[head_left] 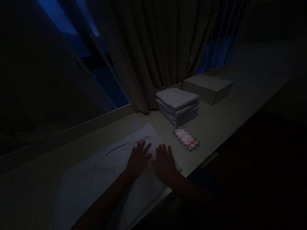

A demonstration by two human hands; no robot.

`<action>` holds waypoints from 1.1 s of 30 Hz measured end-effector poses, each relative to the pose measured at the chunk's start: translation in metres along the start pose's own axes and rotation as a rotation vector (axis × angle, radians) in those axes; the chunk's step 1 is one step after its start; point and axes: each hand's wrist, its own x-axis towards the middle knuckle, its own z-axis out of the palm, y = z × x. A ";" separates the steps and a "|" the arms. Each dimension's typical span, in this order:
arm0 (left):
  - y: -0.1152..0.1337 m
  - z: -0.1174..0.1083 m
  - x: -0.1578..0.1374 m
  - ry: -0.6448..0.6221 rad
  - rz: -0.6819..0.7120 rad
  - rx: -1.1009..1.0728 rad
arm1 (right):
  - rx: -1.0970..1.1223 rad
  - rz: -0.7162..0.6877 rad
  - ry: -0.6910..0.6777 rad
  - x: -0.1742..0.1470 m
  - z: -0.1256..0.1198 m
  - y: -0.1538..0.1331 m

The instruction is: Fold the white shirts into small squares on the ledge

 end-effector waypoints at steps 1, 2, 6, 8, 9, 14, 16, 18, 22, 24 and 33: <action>-0.001 0.003 0.001 -0.015 -0.023 -0.001 | -0.003 0.003 0.005 0.000 0.001 0.000; -0.001 0.005 0.005 -0.022 -0.045 -0.002 | -0.006 0.005 0.009 0.000 0.001 0.000; -0.002 0.000 0.031 -0.047 -0.016 -0.006 | -0.021 0.010 0.009 0.000 0.002 0.000; -0.001 -0.003 0.044 -0.082 0.036 -0.012 | -0.023 0.006 0.007 0.001 0.001 0.000; 0.000 -0.003 0.049 -0.101 0.045 -0.017 | -0.018 -0.001 0.011 0.001 0.000 0.000; 0.003 0.005 0.063 -0.059 0.034 -0.007 | 0.042 -0.070 0.059 -0.001 -0.003 0.002; 0.004 0.008 0.063 -0.020 0.036 0.000 | 0.057 -0.070 0.037 -0.002 0.000 0.003; 0.005 0.008 0.061 -0.008 0.022 -0.002 | 0.065 -0.051 0.003 -0.004 0.004 0.005; 0.009 0.007 0.058 0.015 -0.006 0.018 | 0.051 -0.036 0.012 -0.009 0.012 0.009; 0.011 0.007 0.055 0.030 -0.019 0.020 | 0.031 -0.039 0.029 -0.014 0.014 0.012; 0.039 -0.032 -0.008 0.215 -0.089 -0.035 | -0.106 -0.125 0.068 -0.032 0.022 0.022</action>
